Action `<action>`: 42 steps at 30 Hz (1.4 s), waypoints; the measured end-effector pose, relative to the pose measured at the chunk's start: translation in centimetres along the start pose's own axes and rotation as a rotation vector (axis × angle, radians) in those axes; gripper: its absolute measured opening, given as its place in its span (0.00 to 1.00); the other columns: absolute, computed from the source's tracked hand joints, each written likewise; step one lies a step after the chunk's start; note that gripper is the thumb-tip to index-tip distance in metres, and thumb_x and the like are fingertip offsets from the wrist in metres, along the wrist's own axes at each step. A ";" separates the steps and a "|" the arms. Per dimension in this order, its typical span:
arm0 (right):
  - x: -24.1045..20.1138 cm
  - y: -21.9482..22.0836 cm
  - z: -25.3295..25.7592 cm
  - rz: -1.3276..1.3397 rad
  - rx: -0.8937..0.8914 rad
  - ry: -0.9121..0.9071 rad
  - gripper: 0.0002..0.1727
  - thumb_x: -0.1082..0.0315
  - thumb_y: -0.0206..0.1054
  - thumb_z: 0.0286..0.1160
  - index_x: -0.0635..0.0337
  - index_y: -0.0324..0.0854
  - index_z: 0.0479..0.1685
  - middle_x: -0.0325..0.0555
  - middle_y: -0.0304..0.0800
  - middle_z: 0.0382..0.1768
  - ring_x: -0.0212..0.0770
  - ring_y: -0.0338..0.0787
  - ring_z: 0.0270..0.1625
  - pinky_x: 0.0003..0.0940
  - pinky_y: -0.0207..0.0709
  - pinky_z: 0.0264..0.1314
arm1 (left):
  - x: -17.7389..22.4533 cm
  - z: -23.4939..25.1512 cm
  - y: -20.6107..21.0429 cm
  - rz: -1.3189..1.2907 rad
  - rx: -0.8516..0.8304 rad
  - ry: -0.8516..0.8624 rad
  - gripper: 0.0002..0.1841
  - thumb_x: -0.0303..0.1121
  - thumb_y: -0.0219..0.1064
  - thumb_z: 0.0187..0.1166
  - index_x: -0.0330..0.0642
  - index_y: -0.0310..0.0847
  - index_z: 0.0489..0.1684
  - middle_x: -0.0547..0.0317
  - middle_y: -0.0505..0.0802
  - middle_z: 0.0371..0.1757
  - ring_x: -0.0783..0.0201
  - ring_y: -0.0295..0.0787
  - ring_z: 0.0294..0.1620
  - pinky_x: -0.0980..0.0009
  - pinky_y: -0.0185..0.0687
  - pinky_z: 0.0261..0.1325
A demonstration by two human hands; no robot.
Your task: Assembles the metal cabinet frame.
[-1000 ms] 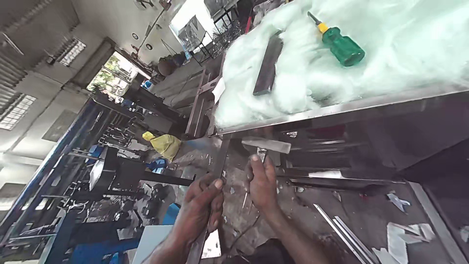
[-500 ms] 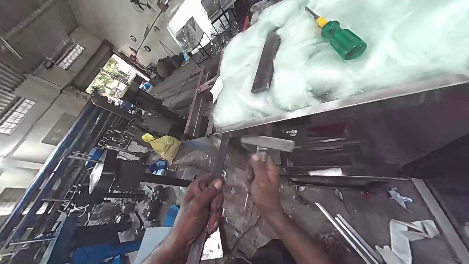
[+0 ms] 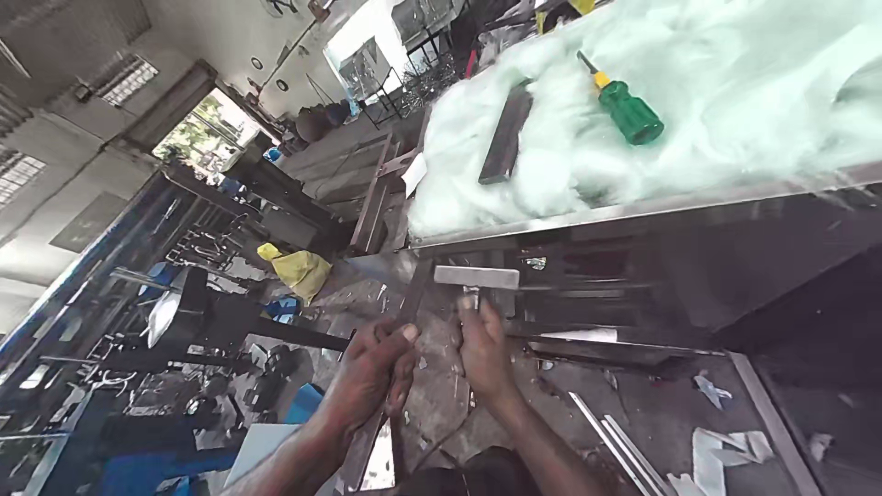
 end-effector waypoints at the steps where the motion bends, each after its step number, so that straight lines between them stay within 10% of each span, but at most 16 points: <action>1: -0.1 -0.4 -0.2 0.054 0.040 -0.021 0.16 0.58 0.41 0.95 0.59 0.70 0.50 0.34 0.69 0.13 0.29 0.68 0.07 0.26 0.68 0.06 | 0.0 0.1 0.0 -0.007 0.001 0.010 0.08 0.31 0.55 0.88 0.36 0.76 0.44 0.62 0.76 0.14 0.73 0.72 0.06 0.79 0.74 0.08; 7: -0.9 -2.1 0.4 0.188 0.224 -0.128 0.17 0.58 0.36 0.96 0.57 0.66 0.45 0.36 0.68 0.14 0.32 0.68 0.06 0.29 0.71 0.05 | -0.4 0.3 -0.2 -0.029 0.003 0.029 0.09 0.30 0.58 0.88 0.32 0.77 0.45 0.61 0.76 0.13 0.72 0.73 0.06 0.78 0.74 0.08; 15: -0.8 0.9 1.9 0.168 0.036 0.045 0.15 0.62 0.42 0.95 0.61 0.70 0.47 0.36 0.67 0.14 0.30 0.64 0.07 0.24 0.63 0.05 | -0.4 0.3 -0.1 -0.013 0.005 0.019 0.08 0.32 0.59 0.88 0.35 0.76 0.47 0.62 0.75 0.13 0.72 0.72 0.05 0.78 0.74 0.07; 21: -2.1 -3.5 0.7 0.329 0.387 -0.248 0.23 0.53 0.34 0.97 0.54 0.67 0.37 0.34 0.67 0.11 0.32 0.68 0.05 0.30 0.73 0.06 | -0.2 0.4 -0.3 -0.036 -0.040 0.015 0.08 0.34 0.61 0.88 0.37 0.75 0.45 0.63 0.75 0.14 0.72 0.73 0.06 0.77 0.76 0.09; 27: 0.5 1.1 3.1 -0.020 -0.072 0.096 0.11 0.60 0.51 0.92 0.58 0.72 0.48 0.33 0.66 0.15 0.28 0.65 0.12 0.24 0.64 0.12 | -0.2 0.7 -0.2 0.009 0.020 0.023 0.07 0.33 0.60 0.87 0.38 0.75 0.43 0.63 0.75 0.13 0.72 0.72 0.05 0.77 0.74 0.07; 35: 0.3 -0.9 1.8 0.323 0.115 0.009 0.22 0.57 0.32 0.96 0.58 0.67 0.40 0.34 0.65 0.12 0.30 0.64 0.04 0.26 0.67 0.03 | -0.4 0.4 -0.2 -0.006 -0.002 0.030 0.07 0.33 0.61 0.87 0.39 0.74 0.41 0.63 0.75 0.13 0.72 0.72 0.06 0.78 0.74 0.08; 42: -0.2 -0.9 1.8 0.268 0.099 -0.071 0.16 0.60 0.39 0.94 0.57 0.67 0.40 0.34 0.67 0.12 0.29 0.65 0.05 0.24 0.66 0.04 | -0.7 0.4 -0.4 0.041 0.019 0.025 0.09 0.34 0.62 0.86 0.37 0.75 0.47 0.64 0.74 0.12 0.72 0.72 0.05 0.76 0.75 0.07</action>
Point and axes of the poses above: each hand's wrist, its own z-axis towards the middle knuckle, its own y-axis out of the palm, x = y × z, the point moved 7 cm from there along z, towards the middle knuckle
